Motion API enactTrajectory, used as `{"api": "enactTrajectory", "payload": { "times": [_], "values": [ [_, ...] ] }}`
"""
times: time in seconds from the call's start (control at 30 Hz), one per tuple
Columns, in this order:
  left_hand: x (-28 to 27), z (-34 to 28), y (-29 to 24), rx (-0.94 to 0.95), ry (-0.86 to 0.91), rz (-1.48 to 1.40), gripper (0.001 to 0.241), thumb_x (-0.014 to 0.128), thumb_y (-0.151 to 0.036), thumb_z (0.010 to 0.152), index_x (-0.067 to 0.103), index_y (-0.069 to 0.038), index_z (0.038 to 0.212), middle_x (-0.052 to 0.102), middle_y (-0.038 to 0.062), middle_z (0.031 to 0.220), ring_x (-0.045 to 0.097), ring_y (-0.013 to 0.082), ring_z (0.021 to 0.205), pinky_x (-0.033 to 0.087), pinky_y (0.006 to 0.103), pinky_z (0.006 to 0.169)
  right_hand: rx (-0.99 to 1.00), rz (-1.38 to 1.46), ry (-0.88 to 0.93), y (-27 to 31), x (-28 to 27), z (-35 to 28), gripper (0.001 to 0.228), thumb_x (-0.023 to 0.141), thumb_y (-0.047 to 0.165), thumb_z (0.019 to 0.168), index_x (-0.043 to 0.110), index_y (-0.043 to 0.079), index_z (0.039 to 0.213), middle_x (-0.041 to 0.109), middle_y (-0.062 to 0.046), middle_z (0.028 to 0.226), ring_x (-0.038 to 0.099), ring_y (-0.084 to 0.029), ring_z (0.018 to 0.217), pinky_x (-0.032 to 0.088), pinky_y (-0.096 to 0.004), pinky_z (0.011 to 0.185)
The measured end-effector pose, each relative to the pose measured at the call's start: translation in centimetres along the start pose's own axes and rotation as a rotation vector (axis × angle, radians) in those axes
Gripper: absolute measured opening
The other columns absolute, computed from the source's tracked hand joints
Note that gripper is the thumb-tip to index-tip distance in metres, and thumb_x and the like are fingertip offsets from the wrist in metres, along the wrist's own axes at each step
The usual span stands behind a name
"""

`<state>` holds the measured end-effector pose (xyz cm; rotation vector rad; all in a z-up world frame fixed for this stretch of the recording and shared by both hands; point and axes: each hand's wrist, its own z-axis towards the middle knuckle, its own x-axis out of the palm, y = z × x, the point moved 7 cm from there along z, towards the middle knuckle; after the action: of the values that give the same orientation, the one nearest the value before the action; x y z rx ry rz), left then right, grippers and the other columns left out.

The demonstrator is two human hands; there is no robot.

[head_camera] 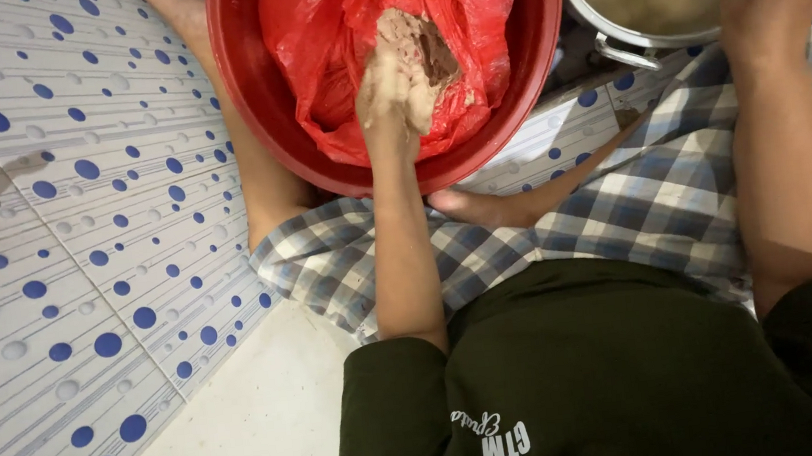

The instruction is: Forming meatballs by squeezing meat paste through the hand and scooping it into a pot of water with a spoon.

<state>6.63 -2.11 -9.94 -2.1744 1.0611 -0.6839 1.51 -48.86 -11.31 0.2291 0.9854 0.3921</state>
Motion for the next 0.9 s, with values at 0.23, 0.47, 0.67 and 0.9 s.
{"api": "enactTrajectory", "payload": {
  "times": [0.23, 0.47, 0.67, 0.9],
  "values": [
    [0.9, -1.9, -1.7, 0.185, 0.203, 0.210, 0.026, 0.079, -0.005, 0.085, 0.077, -0.012, 0.110, 0.078, 0.006, 0.103, 0.071, 0.0154, 0.083, 0.053, 0.0234, 0.057, 0.006, -0.208, 0.157, -0.5, -1.3, -0.5, 0.037, 0.073, -0.002, 0.107, 0.090, 0.004, 0.139, 0.079, -0.019, 0.109, 0.075, -0.036, 0.091, 0.059, -0.040, 0.084],
    [0.2, -1.3, -1.2, 0.329, 0.277, 0.138, 0.042, 0.073, 0.015, 0.082, 0.071, -0.004, 0.120, 0.075, 0.015, 0.113, 0.074, 0.0251, 0.101, 0.065, 0.0314, 0.081, 0.382, 0.096, 0.416, -3.8, 1.2, -3.4, 0.024, 0.062, 0.004, 0.108, 0.083, 0.006, 0.118, 0.078, -0.010, 0.110, 0.073, -0.027, 0.099, 0.054, -0.036, 0.089],
    [2.1, -3.8, -3.8, 0.031, 0.006, 0.427, 0.020, 0.061, -0.020, 0.086, 0.067, -0.011, 0.103, 0.066, 0.005, 0.094, 0.066, 0.0185, 0.084, 0.056, 0.0319, 0.075, 0.525, 0.190, 0.554, -4.4, 3.5, -3.3, 0.032, 0.058, 0.004, 0.103, 0.082, 0.005, 0.124, 0.074, -0.008, 0.094, 0.069, -0.024, 0.092, 0.053, -0.037, 0.081],
    [1.2, -3.6, -3.5, -0.001, -0.035, 0.342, 0.014, 0.075, -0.020, 0.087, 0.073, -0.013, 0.099, 0.073, 0.007, 0.096, 0.070, 0.0200, 0.082, 0.057, 0.0291, 0.064, 0.248, 0.228, 0.254, -2.7, 1.7, -2.6, 0.043, 0.054, -0.011, 0.104, 0.084, -0.008, 0.134, 0.075, -0.016, 0.100, 0.072, -0.029, 0.093, 0.056, -0.039, 0.086]
  ]
}}
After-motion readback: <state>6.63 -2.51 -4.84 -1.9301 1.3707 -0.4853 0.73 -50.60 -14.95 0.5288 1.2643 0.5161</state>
